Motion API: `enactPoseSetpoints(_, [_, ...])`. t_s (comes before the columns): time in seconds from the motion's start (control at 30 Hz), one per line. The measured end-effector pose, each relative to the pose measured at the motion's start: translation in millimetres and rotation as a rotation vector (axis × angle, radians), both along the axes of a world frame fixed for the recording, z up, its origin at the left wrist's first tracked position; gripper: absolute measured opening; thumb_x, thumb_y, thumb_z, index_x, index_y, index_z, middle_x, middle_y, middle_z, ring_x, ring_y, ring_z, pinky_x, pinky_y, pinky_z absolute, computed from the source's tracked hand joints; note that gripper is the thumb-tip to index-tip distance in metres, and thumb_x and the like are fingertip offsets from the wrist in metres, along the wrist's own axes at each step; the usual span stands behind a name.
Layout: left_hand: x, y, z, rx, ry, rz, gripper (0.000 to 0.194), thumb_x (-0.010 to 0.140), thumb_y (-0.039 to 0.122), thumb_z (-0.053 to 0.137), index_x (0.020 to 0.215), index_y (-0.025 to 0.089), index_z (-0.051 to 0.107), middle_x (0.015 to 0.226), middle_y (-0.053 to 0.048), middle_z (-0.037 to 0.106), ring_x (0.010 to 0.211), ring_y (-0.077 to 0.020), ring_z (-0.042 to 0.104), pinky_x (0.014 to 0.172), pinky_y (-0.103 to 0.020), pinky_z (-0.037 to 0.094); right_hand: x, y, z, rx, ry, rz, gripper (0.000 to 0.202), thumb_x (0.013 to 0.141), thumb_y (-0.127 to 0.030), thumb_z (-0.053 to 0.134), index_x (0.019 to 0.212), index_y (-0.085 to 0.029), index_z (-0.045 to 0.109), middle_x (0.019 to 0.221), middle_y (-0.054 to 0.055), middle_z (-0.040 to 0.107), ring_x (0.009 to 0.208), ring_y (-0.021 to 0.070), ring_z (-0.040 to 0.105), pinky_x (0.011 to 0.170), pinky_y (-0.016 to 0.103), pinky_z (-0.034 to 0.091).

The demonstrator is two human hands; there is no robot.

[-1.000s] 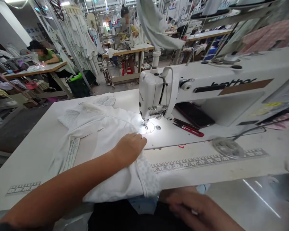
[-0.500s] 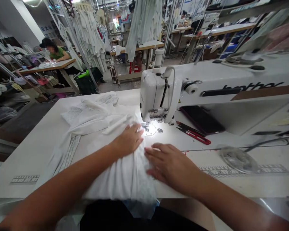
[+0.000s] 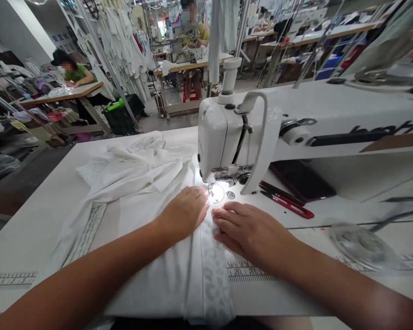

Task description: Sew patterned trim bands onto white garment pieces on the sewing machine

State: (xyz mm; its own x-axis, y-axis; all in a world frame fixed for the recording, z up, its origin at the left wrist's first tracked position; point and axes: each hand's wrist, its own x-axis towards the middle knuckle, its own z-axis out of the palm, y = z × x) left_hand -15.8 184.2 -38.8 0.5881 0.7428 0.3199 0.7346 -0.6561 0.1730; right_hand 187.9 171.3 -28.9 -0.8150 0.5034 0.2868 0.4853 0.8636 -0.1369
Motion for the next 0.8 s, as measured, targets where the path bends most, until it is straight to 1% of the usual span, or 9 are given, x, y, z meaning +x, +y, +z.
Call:
enactPoseSetpoints(0.13, [2, 14, 0.9, 0.010, 0.008, 0.009, 0.009, 0.092, 0.018, 0.047, 0.091, 0.015, 0.056, 0.100, -0.012, 0.064, 0.105, -0.0250, 0.059, 0.094, -0.042, 0.049, 2, 7, -1.9, -0.021, 0.028, -0.009, 0.019, 0.092, -0.021, 0.052, 0.103, -0.014, 0.065, 0.108, 0.009, 0.069, 0.105, 0.0267, 0.058, 0.088, 0.044, 0.052])
enactPoseSetpoints(0.23, [1, 15, 0.2, 0.035, 0.007, 0.011, 0.009, 0.092, 0.017, 0.048, 0.086, 0.016, 0.055, 0.095, -0.010, 0.064, 0.106, -0.0258, 0.058, 0.093, -0.042, 0.050, 3, 8, -5.0, -0.009, 0.055, -0.024, 0.020, 0.093, -0.021, 0.052, 0.105, -0.012, 0.065, 0.107, 0.009, 0.069, 0.105, 0.0267, 0.059, 0.089, 0.045, 0.052])
enactPoseSetpoints(0.43, [1, 12, -3.4, 0.086, -0.029, -0.001, 0.006, 0.089, 0.014, 0.050, 0.090, 0.015, 0.056, 0.094, -0.010, 0.064, 0.104, -0.0253, 0.058, 0.093, -0.044, 0.049, 2, 6, -8.3, 0.008, 0.137, -0.041, 0.018, 0.093, -0.019, 0.051, 0.102, -0.013, 0.065, 0.111, 0.009, 0.069, 0.105, 0.0261, 0.060, 0.085, 0.043, 0.054])
enactPoseSetpoints(0.5, [1, 13, -2.9, 0.084, -0.044, 0.004, 0.009, 0.089, 0.013, 0.050, 0.093, 0.014, 0.057, 0.095, -0.010, 0.065, 0.104, -0.0252, 0.058, 0.092, -0.043, 0.050, 2, 5, -7.9, -0.008, 0.147, -0.049, 0.018, 0.093, -0.020, 0.051, 0.101, -0.014, 0.065, 0.111, 0.008, 0.069, 0.104, 0.0258, 0.061, 0.086, 0.043, 0.053])
enactPoseSetpoints(0.63, [2, 13, -2.0, 0.094, -0.088, -0.004, 0.017, 0.089, 0.013, 0.049, 0.103, 0.011, 0.057, 0.100, -0.011, 0.066, 0.101, -0.0248, 0.060, 0.089, -0.043, 0.052, 2, 6, -7.4, -0.053, 0.151, -0.075, 0.021, 0.093, -0.022, 0.052, 0.107, -0.014, 0.065, 0.112, 0.007, 0.070, 0.102, 0.0244, 0.062, 0.086, 0.043, 0.053])
enactPoseSetpoints(0.8, [2, 12, -5.3, 0.135, -0.097, 0.002, 0.015, 0.089, 0.011, 0.048, 0.099, 0.012, 0.058, 0.094, -0.010, 0.066, 0.099, -0.0243, 0.061, 0.093, -0.045, 0.051, 3, 6, -5.2, -0.125, 0.119, -0.079, 0.023, 0.093, -0.022, 0.052, 0.111, -0.013, 0.064, 0.119, 0.007, 0.067, 0.109, 0.0253, 0.058, 0.090, 0.043, 0.051])
